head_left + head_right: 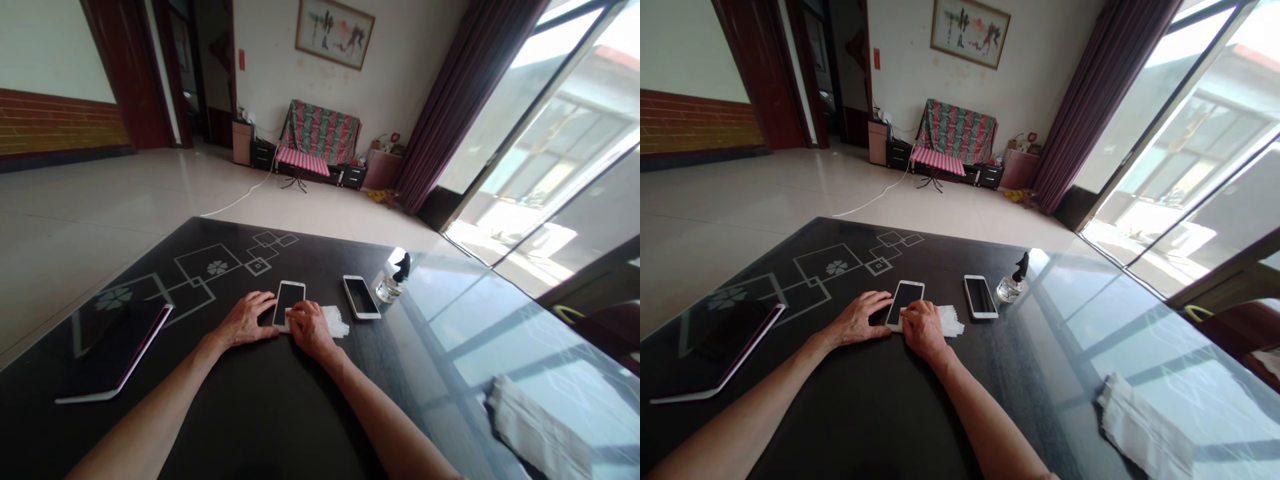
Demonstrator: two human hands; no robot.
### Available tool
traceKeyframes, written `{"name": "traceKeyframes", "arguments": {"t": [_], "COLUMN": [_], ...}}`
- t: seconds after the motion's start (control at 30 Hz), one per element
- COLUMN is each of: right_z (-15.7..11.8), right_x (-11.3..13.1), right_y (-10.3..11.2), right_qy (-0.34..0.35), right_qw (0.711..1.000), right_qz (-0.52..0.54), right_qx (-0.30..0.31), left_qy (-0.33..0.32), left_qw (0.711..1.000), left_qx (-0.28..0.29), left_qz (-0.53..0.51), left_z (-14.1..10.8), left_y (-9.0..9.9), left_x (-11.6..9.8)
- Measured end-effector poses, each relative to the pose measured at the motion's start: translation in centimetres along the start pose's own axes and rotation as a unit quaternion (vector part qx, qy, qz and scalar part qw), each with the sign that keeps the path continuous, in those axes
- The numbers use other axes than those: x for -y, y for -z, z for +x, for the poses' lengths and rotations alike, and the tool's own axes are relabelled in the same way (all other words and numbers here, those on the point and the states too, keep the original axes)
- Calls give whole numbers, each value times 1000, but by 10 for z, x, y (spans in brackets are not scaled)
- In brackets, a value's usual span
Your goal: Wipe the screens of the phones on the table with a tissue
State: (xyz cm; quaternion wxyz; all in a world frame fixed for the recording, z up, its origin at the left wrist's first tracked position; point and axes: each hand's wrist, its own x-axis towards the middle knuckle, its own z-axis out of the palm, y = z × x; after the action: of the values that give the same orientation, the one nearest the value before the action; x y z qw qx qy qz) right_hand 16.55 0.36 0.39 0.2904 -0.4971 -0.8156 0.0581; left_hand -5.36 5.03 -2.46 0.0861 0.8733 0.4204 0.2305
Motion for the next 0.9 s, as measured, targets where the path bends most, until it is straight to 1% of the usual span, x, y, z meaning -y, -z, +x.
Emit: {"name": "traceKeyframes", "arguments": {"t": [0.07, 0.33, 0.57, 0.7, 0.9], "right_z": [7, 50, 72, 67, 37], "right_x": [-3, -19, -26, -21, -7], "right_y": [-1, -13, -22, -24, -19], "right_qy": [-4, -37, -56, -50, 8], "right_qw": [1000, 998, 995, 996, 1000], "right_qz": [-6, -58, -83, -73, -24], "right_qx": [3, -5, 0, -13, -12], "left_qy": [1, -3, 4, 5, 7], "left_qw": [1000, 1000, 1000, 1000, 1000], "left_qx": [1, 5, 18, 17, 10], "left_qz": [0, 0, -11, -14, -19], "left_z": [0, 1, 1, 1, 1], "left_y": [0, 5, 9, 9, 6], "left_x": [0, -3, -7, -7, -6]}}
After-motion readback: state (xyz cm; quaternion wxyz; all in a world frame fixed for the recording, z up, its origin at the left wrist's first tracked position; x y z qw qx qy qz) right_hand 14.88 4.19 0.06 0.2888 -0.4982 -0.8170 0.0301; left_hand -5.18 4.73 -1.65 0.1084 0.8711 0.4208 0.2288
